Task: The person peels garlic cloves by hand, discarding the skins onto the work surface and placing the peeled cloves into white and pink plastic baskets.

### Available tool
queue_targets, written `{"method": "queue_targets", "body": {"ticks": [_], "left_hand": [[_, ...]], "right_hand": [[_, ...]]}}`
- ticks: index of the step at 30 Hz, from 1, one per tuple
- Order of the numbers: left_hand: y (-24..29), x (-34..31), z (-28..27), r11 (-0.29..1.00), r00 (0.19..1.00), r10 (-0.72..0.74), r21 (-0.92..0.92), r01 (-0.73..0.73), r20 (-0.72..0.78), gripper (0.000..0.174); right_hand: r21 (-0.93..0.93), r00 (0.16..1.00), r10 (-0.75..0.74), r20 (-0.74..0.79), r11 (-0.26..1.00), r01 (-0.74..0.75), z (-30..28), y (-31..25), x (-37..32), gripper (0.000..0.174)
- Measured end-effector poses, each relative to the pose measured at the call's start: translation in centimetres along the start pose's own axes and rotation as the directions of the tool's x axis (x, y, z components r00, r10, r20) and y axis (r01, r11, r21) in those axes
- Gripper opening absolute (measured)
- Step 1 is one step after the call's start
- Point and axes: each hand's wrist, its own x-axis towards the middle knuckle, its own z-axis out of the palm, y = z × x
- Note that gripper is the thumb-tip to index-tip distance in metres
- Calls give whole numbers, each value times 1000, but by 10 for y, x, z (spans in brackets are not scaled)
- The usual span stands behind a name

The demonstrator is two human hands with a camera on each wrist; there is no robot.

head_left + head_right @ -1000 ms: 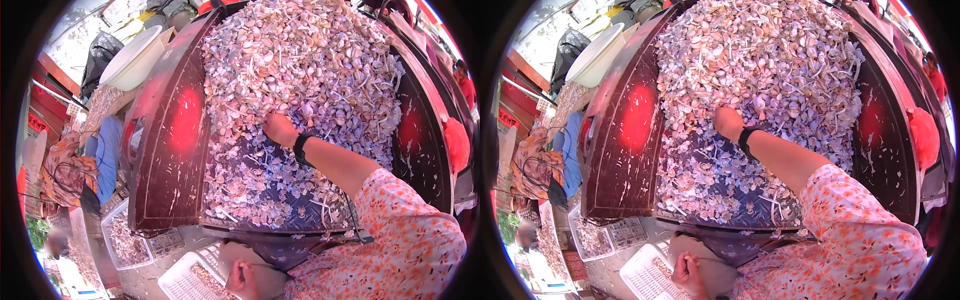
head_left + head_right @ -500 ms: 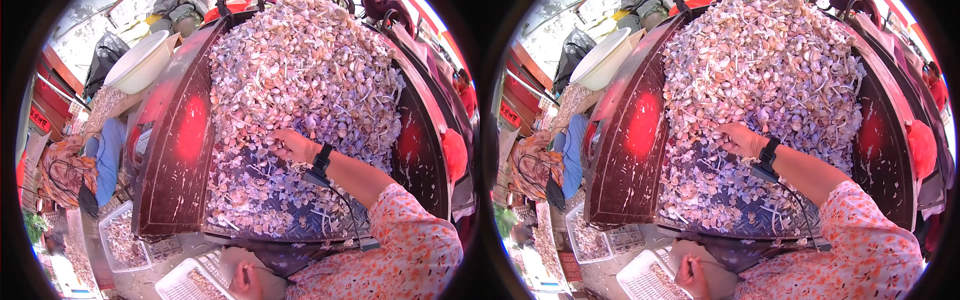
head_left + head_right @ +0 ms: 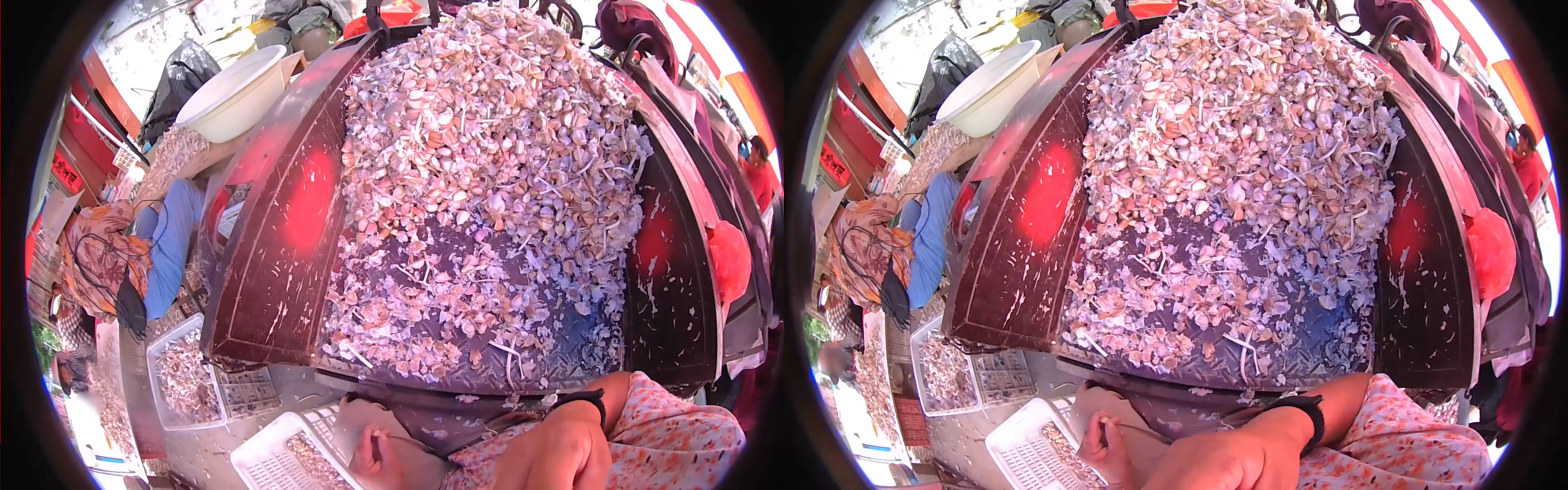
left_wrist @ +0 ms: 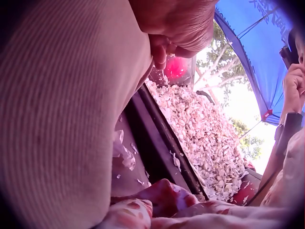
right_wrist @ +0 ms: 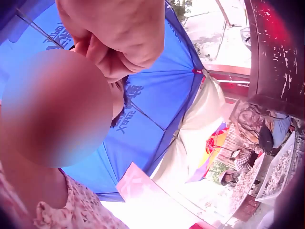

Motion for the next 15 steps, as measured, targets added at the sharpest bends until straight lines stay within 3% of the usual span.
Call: {"method": "queue_targets", "body": {"ticks": [2, 4, 5, 6, 7, 8, 9, 13, 15], "left_hand": [[4, -1, -6, 998, 999, -3, 70, 1, 35, 19], [3, -3, -7, 1000, 1000, 0, 22, 0, 13, 19], [1, -4, -8, 1000, 1000, -7, 4, 7, -3, 19], [-1, -6, -10, 1000, 1000, -18, -12, 18, -19, 19], [-3, -9, -12, 999, 999, -34, -21, 34, -20, 19], [-4, -10, -14, 1000, 999, -24, -19, 24, -25, 20], [-5, -8, -15, 1000, 1000, -10, -19, 9, -29, 20], [-1, -10, -16, 999, 999, -6, -38, 4, -42, 21], [0, -10, -14, 998, 997, -2, -60, -2, -73, 21]], "right_hand": [[92, 976, 200, -82, 977, -193, 11, -7, -4, 27], [96, 972, 215, -93, 974, -206, 8, 1, 4, 24], [-21, 972, -107, 211, 993, 114, -6, 18, 16, 24], [-25, 778, -365, 512, 898, 439, -12, 27, 22, 23], [-27, 788, -355, 503, 905, 425, 0, 23, 15, 23], [33, 946, -207, 250, 978, 205, 21, 16, 5, 24], [147, 1000, 2, 0, 989, -2, 33, 13, -1, 24], [259, 998, 54, 11, 964, -55, 44, 20, -11, 26], [438, 999, -41, -6, 898, 40, 51, 33, -13, 25]]}}
